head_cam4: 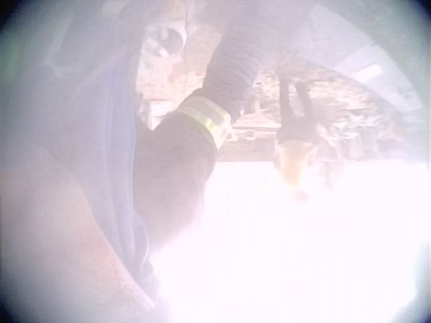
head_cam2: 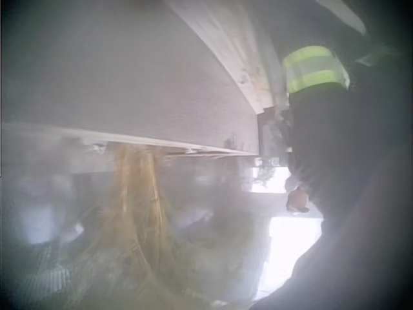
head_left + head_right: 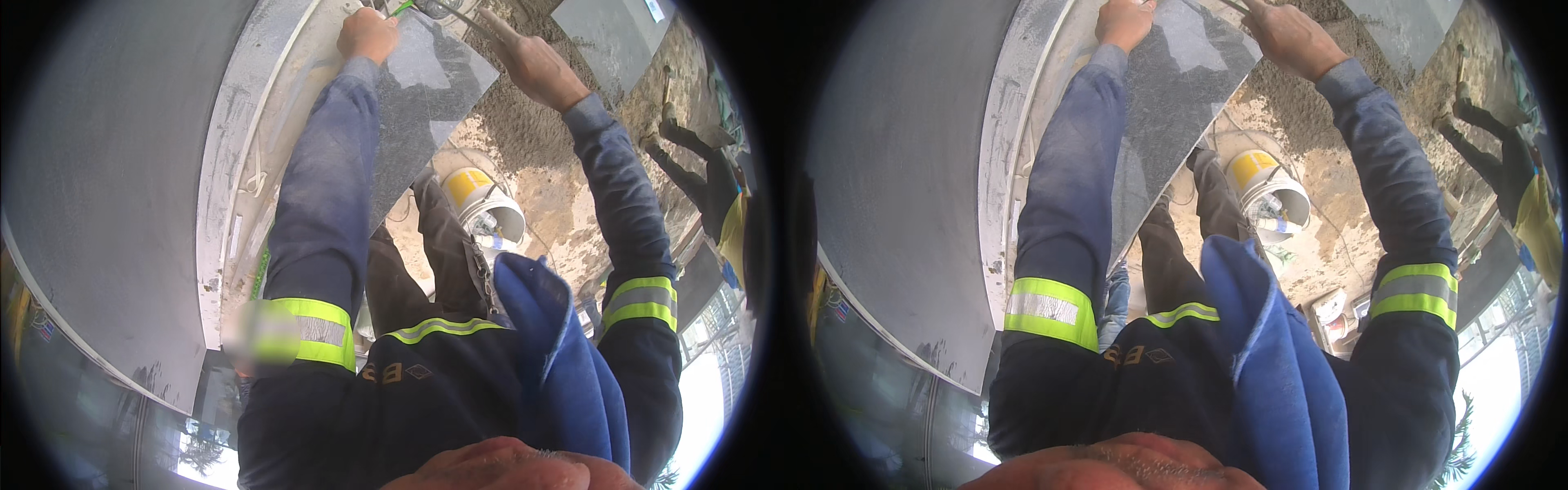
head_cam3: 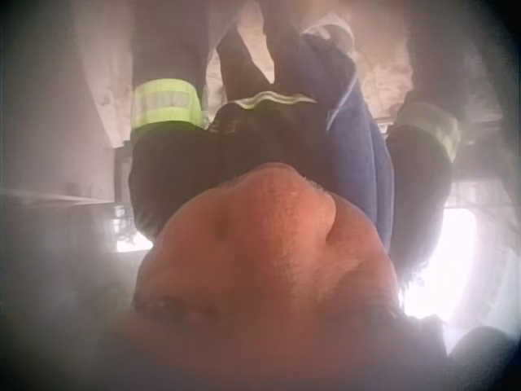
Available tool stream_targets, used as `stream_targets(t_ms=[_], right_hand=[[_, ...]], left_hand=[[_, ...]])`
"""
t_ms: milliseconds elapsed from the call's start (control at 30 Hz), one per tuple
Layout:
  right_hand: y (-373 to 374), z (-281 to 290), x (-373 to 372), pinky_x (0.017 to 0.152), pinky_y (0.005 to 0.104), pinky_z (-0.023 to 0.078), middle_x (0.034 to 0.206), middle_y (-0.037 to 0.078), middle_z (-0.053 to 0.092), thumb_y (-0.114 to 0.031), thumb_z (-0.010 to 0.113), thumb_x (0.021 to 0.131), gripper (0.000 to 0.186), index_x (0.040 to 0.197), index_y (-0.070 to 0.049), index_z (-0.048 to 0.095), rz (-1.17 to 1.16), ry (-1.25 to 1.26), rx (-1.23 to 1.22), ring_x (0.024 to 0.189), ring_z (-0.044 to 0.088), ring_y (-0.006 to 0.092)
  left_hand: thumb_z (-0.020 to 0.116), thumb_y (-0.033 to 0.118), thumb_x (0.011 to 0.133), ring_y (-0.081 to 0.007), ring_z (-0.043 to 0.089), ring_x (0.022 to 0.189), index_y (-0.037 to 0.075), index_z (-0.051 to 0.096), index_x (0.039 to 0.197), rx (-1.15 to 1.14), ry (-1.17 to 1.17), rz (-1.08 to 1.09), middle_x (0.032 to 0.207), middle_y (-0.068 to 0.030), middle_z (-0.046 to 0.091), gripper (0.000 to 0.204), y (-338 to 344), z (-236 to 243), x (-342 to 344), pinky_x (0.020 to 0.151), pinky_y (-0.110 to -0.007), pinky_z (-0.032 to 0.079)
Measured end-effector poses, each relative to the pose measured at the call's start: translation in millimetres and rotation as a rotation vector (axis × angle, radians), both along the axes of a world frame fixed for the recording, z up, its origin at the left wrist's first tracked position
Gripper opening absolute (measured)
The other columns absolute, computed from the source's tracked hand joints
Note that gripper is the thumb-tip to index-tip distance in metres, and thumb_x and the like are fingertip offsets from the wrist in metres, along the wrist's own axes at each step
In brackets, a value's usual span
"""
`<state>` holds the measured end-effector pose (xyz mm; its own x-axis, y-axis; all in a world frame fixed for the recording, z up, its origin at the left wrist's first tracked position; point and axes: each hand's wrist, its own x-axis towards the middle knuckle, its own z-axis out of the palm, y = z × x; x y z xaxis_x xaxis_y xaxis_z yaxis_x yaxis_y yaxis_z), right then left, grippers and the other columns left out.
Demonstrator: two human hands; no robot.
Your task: The person measures and marks a curved wall section using a tape measure and marker, then positions and adjusts large rectangular tiles along the curve. They use a trowel to apply adhesive and a level to check alignment while other workers are visible nearby.
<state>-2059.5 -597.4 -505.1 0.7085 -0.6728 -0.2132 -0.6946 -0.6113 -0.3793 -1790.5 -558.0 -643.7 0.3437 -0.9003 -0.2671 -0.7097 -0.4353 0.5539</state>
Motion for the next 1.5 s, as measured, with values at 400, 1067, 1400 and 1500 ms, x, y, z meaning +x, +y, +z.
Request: stream_targets(t_ms=[400,1067,1400,1500], right_hand=[[-83.8,-85.6,92.3,0.091,0.0437,0.054,0.121,0.023,0.069,-0.05,0.088,0.074,0.094,0.145,-0.003,0.048,-0.271,-0.072,0.123,0.108,0.068,0.0338],[-90.7,150.0,76.3,0.093,0.0411,0.05,0.108,0.019,0.071,-0.058,0.079,0.083,0.076,0.12,0.006,0.061,0.0,0.225,0.102,0.103,0.068,0.03],[0.6,285.5,9.3,0.091,0.0429,0.05,0.107,0.022,0.069,-0.059,0.079,0.08,0.08,0.117,0.01,0.061,0.003,0.279,0.099,0.101,0.066,0.0328],[30.7,314.7,-3.8,0.091,0.0435,0.05,0.106,0.022,0.068,-0.06,0.079,0.079,0.082,0.116,0.011,0.06,-0.013,0.313,0.074,0.1,0.065,0.0336]], left_hand=[[0.069,0.029,0.094,-0.0337,0.075,0.081,0.004,0.075,0.095,0.045,0.42,0.167,0.085,-0.0159,0.076,0.026,-4.5,-22.1,1.0,0.072,-0.043,0.06],[0.071,0.023,0.086,-0.0175,0.07,0.082,0.012,0.066,0.079,-0.152,-0.364,0.124,0.086,-0.0004,0.066,0.013,271.4,183.6,61.0,0.069,-0.038,0.056],[0.071,0.036,0.085,-0.0247,0.07,0.086,0.012,0.069,0.086,-0.303,-0.412,0.356,0.091,-0.0037,0.066,0.024,475.7,277.0,77.6,0.075,-0.042,0.054],[0.07,0.036,0.088,-0.0244,0.069,0.088,0.013,0.071,0.089,-0.343,-0.44,0.353,0.092,-0.0032,0.066,0.023,507.3,257.2,68.5,0.076,-0.042,0.054]])
